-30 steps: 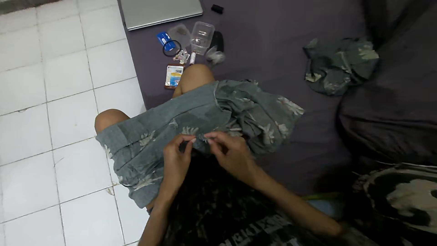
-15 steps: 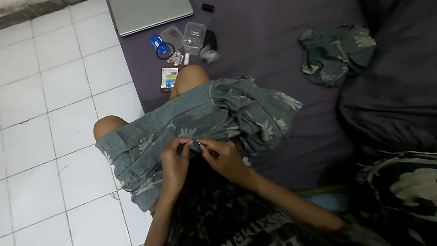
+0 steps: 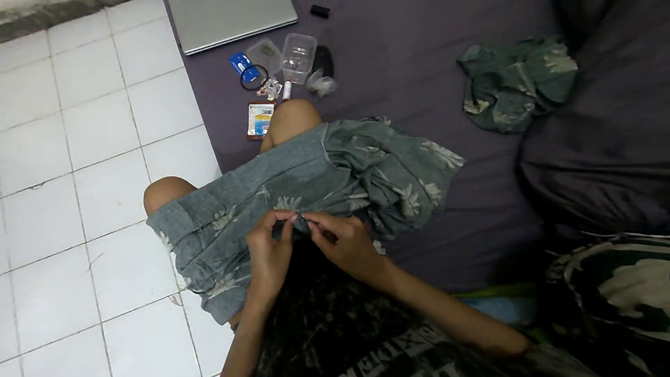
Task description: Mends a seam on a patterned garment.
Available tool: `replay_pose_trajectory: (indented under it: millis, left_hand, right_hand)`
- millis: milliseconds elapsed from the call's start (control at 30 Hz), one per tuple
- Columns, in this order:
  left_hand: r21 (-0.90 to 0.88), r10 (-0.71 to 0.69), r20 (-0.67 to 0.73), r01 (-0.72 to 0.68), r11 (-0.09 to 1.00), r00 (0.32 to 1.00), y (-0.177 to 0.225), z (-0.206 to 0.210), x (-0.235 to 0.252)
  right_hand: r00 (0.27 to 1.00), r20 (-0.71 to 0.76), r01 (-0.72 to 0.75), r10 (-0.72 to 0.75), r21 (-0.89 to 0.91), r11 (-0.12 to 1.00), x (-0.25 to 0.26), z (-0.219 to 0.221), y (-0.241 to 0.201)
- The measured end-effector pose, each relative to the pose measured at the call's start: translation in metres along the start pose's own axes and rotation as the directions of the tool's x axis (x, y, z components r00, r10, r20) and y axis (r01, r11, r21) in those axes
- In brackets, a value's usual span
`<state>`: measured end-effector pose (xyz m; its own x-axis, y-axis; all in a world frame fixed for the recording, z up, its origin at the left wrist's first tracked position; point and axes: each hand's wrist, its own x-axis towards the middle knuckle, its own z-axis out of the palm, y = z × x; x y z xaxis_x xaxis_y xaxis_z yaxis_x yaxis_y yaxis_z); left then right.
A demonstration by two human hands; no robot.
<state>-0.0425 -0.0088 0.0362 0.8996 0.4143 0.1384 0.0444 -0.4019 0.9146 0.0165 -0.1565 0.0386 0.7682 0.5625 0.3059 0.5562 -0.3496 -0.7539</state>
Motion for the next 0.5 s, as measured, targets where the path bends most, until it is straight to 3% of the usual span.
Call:
replay_pose_trajectory:
  millis: [500]
  left_hand:
    - [-0.011, 0.086, 0.001, -0.086, 0.996, 0.996, 0.0002, 0.0012, 0.0003]
  right_hand:
    - [0.998, -0.067, 0.020, -0.020, -0.011, 1.000, -0.0013, 0.0052, 0.0003]
